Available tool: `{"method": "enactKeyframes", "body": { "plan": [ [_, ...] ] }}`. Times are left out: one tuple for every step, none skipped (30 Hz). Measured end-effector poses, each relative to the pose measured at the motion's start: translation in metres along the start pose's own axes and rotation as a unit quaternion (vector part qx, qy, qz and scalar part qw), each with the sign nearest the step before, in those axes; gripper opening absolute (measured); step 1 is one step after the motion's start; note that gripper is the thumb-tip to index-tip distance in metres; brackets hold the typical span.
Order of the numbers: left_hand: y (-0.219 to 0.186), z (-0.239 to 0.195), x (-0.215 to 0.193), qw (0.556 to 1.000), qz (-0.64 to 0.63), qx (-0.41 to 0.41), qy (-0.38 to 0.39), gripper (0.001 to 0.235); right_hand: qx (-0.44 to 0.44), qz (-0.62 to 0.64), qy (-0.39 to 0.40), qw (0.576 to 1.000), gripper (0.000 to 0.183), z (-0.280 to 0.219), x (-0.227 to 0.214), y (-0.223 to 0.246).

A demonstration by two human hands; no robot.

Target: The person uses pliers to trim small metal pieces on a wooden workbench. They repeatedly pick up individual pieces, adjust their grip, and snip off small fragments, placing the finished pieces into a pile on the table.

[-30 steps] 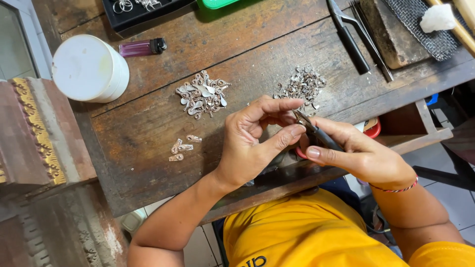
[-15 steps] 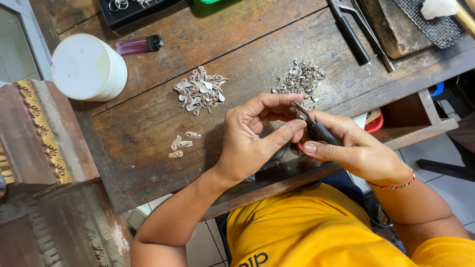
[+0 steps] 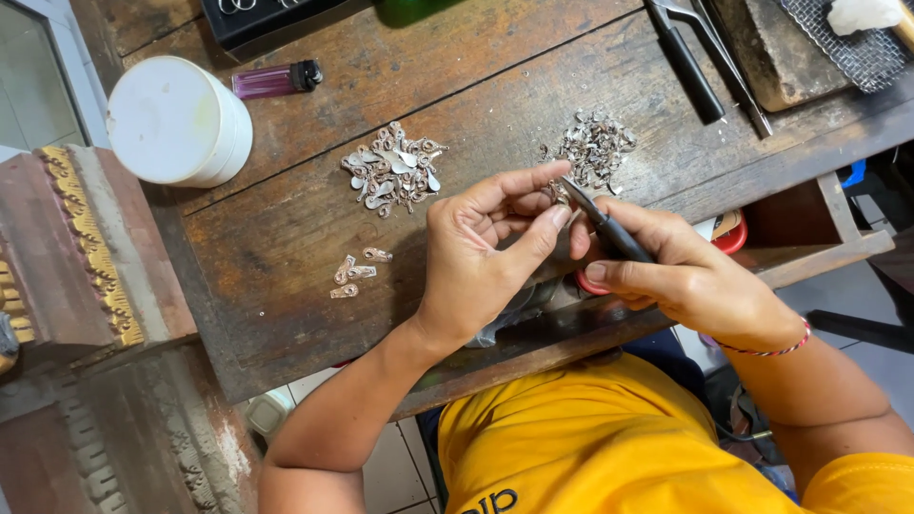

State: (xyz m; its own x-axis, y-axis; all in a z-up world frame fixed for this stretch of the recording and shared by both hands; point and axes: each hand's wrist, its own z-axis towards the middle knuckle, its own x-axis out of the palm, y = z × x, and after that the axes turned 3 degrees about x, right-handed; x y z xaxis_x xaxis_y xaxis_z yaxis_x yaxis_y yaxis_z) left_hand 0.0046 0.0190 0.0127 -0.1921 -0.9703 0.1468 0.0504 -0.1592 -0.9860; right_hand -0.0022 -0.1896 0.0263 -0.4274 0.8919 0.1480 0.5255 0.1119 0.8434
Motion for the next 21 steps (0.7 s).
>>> {"method": "enactKeyframes", "body": {
  "plan": [
    [-0.002,0.001,0.000,1.000,0.010,0.009,-0.019,0.037,0.005,-0.014,-0.012,1.000,0.011,-0.001,-0.001,0.002],
    [-0.004,0.002,0.001,0.999,0.020,0.017,-0.037,0.040,0.009,-0.027,-0.026,0.999,0.013,-0.002,-0.003,0.004],
    [-0.007,0.002,0.000,0.999,0.020,0.018,-0.038,0.040,0.009,-0.028,-0.025,0.999,0.013,-0.006,-0.008,0.009],
    [-0.011,0.002,-0.001,0.994,0.098,0.036,-0.041,0.046,-0.032,-0.063,-0.049,0.996,0.016,-0.010,-0.012,0.013],
    [-0.014,0.002,-0.001,0.982,0.176,0.053,-0.044,0.052,-0.073,-0.099,-0.074,0.990,0.019,-0.014,-0.017,0.018],
    [-0.013,0.002,-0.002,0.982,0.176,0.052,-0.045,0.052,-0.072,-0.099,-0.073,0.990,0.019,-0.017,-0.020,0.023],
    [-0.011,0.003,-0.002,0.970,0.223,0.091,-0.041,0.038,-0.099,-0.131,-0.111,0.980,0.027,-0.020,-0.024,0.028],
    [-0.010,0.003,-0.002,0.953,0.271,0.129,-0.037,0.025,-0.125,-0.162,-0.148,0.968,0.036,-0.023,-0.027,0.033],
    [-0.011,0.003,-0.005,0.953,0.271,0.127,-0.039,0.025,-0.124,-0.162,-0.146,0.968,0.036,-0.021,-0.034,0.037],
    [-0.012,0.003,-0.008,0.938,0.297,0.173,-0.047,0.024,-0.172,-0.283,-0.124,0.935,0.027,-0.018,-0.042,0.042],
    [-0.014,0.004,-0.010,0.920,0.322,0.217,-0.053,0.022,-0.217,-0.398,-0.100,0.886,0.017,-0.016,-0.050,0.046],
    [-0.021,0.004,-0.014,0.920,0.324,0.215,-0.053,0.022,-0.217,-0.396,-0.099,0.887,0.017,-0.008,-0.053,0.052],
    [-0.027,0.003,-0.018,0.930,0.292,0.212,-0.072,0.022,-0.155,-0.451,-0.049,0.877,0.020,0.000,-0.056,0.057],
    [-0.035,0.003,-0.021,0.938,0.260,0.208,-0.092,0.023,-0.092,-0.503,0.001,0.859,0.024,0.009,-0.060,0.063],
    [-0.039,0.004,-0.025,0.938,0.262,0.207,-0.092,0.023,-0.094,-0.501,0.003,0.860,0.024,0.017,-0.061,0.061],
    [-0.043,0.004,-0.028,0.933,0.270,0.207,-0.113,0.024,-0.091,-0.485,0.043,0.869,0.022,0.025,-0.063,0.059],
    [-0.047,0.004,-0.031,0.928,0.278,0.207,-0.134,0.024,-0.088,-0.467,0.083,0.876,0.022,0.034,-0.065,0.057],
    [-0.050,0.005,-0.033,0.928,0.280,0.205,-0.136,0.024,-0.088,-0.466,0.086,0.876,0.022,0.038,-0.064,0.059],
    [-0.052,0.007,-0.034,0.942,0.249,0.186,-0.128,0.028,-0.120,-0.431,0.091,0.890,0.018,0.042,-0.063,0.061],
    [-0.054,0.009,-0.035,0.954,0.216,0.170,-0.121,0.032,-0.152,-0.397,0.095,0.900,0.015,0.047,-0.062,0.064],
    [-0.057,0.014,-0.033,0.953,0.218,0.170,-0.124,0.032,-0.154,-0.397,0.097,0.899,0.015,0.048,-0.060,0.073]
  ]
}}
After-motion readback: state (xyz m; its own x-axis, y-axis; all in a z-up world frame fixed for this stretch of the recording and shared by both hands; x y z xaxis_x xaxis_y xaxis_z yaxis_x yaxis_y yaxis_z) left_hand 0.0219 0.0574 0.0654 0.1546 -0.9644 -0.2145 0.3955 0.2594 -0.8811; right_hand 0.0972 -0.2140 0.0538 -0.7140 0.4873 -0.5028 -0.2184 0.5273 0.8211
